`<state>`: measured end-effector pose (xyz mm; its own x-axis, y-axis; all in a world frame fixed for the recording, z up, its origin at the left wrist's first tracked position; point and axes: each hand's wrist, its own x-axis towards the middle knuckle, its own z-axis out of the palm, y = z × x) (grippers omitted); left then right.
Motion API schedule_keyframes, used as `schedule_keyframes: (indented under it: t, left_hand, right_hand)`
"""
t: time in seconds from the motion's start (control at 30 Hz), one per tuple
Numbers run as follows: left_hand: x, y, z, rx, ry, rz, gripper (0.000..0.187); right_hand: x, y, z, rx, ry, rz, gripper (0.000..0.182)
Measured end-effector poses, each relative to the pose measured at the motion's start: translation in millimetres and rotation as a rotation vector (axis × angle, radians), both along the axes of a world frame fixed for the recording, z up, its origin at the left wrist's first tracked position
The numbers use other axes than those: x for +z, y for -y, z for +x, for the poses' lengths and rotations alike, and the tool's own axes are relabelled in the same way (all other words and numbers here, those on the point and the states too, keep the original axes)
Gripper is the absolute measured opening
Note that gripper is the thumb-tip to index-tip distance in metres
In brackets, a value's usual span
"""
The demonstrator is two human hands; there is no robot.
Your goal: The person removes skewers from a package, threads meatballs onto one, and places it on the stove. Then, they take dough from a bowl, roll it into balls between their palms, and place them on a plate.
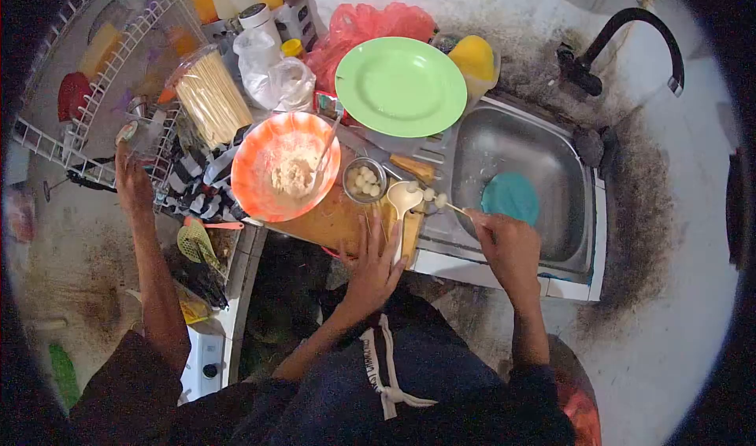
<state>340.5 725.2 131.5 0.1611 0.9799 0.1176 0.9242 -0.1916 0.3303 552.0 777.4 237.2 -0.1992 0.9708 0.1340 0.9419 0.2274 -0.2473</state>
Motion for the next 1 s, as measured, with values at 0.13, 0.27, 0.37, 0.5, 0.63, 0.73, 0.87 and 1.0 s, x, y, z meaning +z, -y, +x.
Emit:
schedule_keyframes:
  t: [0.13, 0.27, 0.37, 0.5, 0.63, 0.73, 0.87, 1.0]
  left_hand:
    - [-2, 0, 4, -0.02, -0.009, -0.059, 0.057]
    - [0, -1, 4, -0.078, -0.059, -0.026, 0.055]
    - [2, -1, 5, -0.12, -0.152, 0.038, 0.054]
    - [2, -3, 8, -0.111, -0.137, 0.017, 0.056]
    - [0, -5, 8, -0.12, -0.152, -0.024, 0.059]
    - [-1, -6, 8, -0.113, -0.148, -0.014, 0.06]
    - [-3, -4, 9, -0.11, -0.169, 0.032, 0.059]
    - [-8, -5, 9, -0.108, -0.128, 0.026, 0.059]
  right_hand:
    - [5, -3, -5, 0.036, 0.064, 0.001, 0.02]
    - [7, -8, -8, 0.099, 0.104, 0.073, 0.02]
    - [8, -10, -12, 0.103, 0.152, 0.074, 0.021]
    - [3, -13, -14, 0.101, 0.168, 0.06, 0.021]
    - [-1, -10, -16, 0.105, 0.115, 0.088, 0.019]
    - [-12, -9, -13, 0.07, 0.113, 0.042, 0.019]
    - [-1, -2, -18, 0.035, 0.049, 0.026, 0.017]
    - [-11, 1, -16, 0.009, 0.027, 0.014, 0.018]
